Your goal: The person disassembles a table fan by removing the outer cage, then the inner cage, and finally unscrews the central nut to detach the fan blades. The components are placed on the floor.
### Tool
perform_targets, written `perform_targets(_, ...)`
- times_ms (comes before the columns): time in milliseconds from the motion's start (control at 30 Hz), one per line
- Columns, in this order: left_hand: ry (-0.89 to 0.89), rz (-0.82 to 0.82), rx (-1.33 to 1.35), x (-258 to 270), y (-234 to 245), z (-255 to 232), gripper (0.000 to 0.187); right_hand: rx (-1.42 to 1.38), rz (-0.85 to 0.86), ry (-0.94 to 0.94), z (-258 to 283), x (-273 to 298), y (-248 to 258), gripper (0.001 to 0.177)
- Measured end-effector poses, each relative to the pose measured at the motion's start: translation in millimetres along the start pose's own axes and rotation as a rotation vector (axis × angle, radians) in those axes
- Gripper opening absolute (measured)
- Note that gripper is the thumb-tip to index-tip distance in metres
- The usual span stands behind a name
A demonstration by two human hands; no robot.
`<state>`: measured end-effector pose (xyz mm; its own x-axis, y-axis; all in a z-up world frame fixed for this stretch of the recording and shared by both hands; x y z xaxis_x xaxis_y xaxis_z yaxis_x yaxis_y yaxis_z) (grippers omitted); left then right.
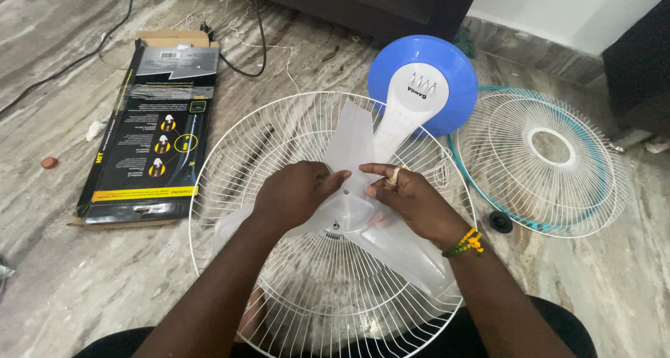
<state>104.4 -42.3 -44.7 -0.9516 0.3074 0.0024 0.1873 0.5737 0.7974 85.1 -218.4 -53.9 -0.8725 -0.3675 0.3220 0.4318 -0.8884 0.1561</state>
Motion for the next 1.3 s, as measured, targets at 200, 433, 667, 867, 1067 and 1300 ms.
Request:
perform_targets(200,0.000,-0.007,0.015,1.2,8.6,-5.8,0.057,-0.003,-0.011,0.006,7.9,4.1,0.8,0.053)
perform_targets(433,0.044,0.014,0.008,2.8,13.6,-10.2,0.056,0.044,-0.038,-0.016,13.7,6.4,1.0,0.052)
perform_targets(667,0.052,0.011,0.017,2.9,23.4,-17.4,0.056,-0.029,-0.024,0.021,21.8,10.0,4.2,0.052)
perform_targets(867,0.060,0.008,0.005,7.2,28.4,-24.3,0.057,-0.077,-0.018,0.012,26.0,16.8,6.2,0.054)
perform_targets(1067,0.053,0.014,0.026,6.1,27.2,-25.3,0.057,-0.086,-0.012,0.000,24.7,16.8,5.7,0.053)
perform_targets(1300,0.061,0.026,0.020,8.0,29.7,-26.8,0.058,-0.050,-0.012,0.009,31.1,22.2,3.8,0.053)
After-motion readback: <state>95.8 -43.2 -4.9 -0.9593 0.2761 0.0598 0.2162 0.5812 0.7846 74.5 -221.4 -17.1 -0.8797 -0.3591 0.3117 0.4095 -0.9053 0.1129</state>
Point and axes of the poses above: each hand's wrist, its own x-axis away from the middle knuckle, its own y-axis out of the back of the hand, z = x × y, the point moved 9 cm from there along -x, towards the middle knuckle, and after that the axes turned 7 degrees about -y, right-handed, at the moved point
